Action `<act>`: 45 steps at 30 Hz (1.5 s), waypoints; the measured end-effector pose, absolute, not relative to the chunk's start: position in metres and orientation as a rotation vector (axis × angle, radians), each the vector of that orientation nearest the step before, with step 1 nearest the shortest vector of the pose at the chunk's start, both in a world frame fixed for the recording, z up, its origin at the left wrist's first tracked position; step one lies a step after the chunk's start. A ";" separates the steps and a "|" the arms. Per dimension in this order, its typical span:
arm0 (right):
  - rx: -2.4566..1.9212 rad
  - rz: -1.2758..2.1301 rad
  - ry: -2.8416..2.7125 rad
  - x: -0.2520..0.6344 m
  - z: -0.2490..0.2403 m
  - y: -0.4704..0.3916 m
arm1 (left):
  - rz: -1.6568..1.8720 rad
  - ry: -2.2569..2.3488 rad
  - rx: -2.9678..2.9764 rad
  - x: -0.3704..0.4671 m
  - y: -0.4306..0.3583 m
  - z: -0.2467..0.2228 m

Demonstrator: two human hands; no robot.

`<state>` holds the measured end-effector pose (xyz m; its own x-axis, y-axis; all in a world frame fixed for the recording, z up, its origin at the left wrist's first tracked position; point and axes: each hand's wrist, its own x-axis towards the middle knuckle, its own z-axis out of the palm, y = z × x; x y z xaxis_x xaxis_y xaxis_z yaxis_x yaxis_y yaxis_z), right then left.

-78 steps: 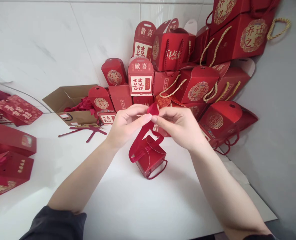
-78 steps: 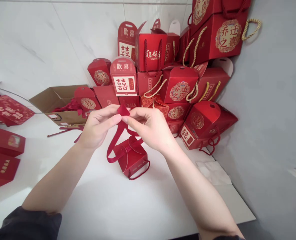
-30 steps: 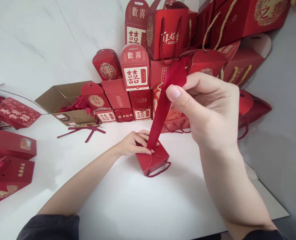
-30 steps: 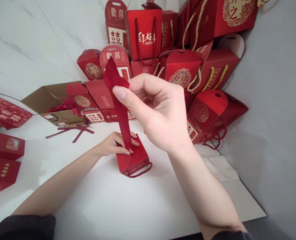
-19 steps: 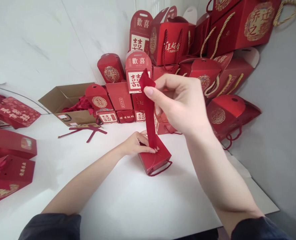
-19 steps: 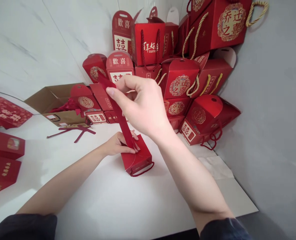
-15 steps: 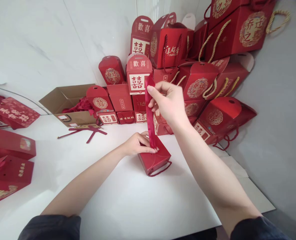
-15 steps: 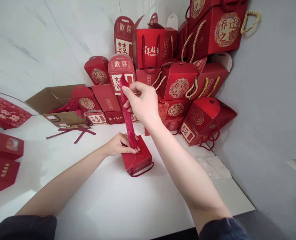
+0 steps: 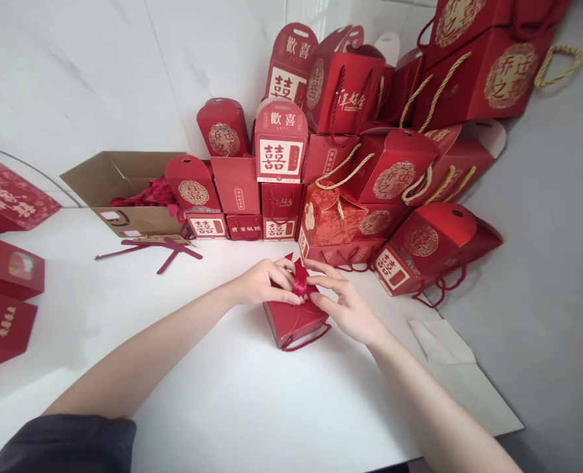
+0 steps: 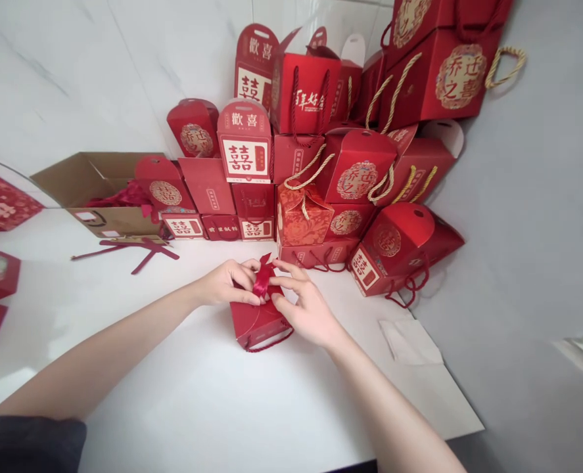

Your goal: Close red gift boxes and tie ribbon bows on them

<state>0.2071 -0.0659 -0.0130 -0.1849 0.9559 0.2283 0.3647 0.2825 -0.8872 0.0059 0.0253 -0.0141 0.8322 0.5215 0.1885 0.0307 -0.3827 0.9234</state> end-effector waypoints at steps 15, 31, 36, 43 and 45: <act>-1.071 1.163 -1.268 0.184 -0.018 -0.059 | 0.554 0.414 1.917 0.011 0.022 -0.012; -1.048 0.757 -0.620 0.265 0.001 -0.048 | 0.505 0.395 1.905 0.010 0.024 -0.009; -1.327 -0.080 -1.120 0.264 0.018 -0.065 | 0.493 0.400 1.910 0.011 0.023 -0.008; -0.952 0.318 -2.205 0.234 0.023 -0.087 | 0.510 0.383 1.935 0.011 0.025 -0.009; -0.992 0.264 -2.244 0.230 0.019 -0.087 | 0.507 0.375 1.945 0.011 0.026 -0.010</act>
<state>0.2298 -0.0872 0.0194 -0.4936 0.7178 0.4911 0.5845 0.6919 -0.4239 0.0109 0.0256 -0.0101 0.8616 0.4745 0.1801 0.0334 -0.4072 0.9127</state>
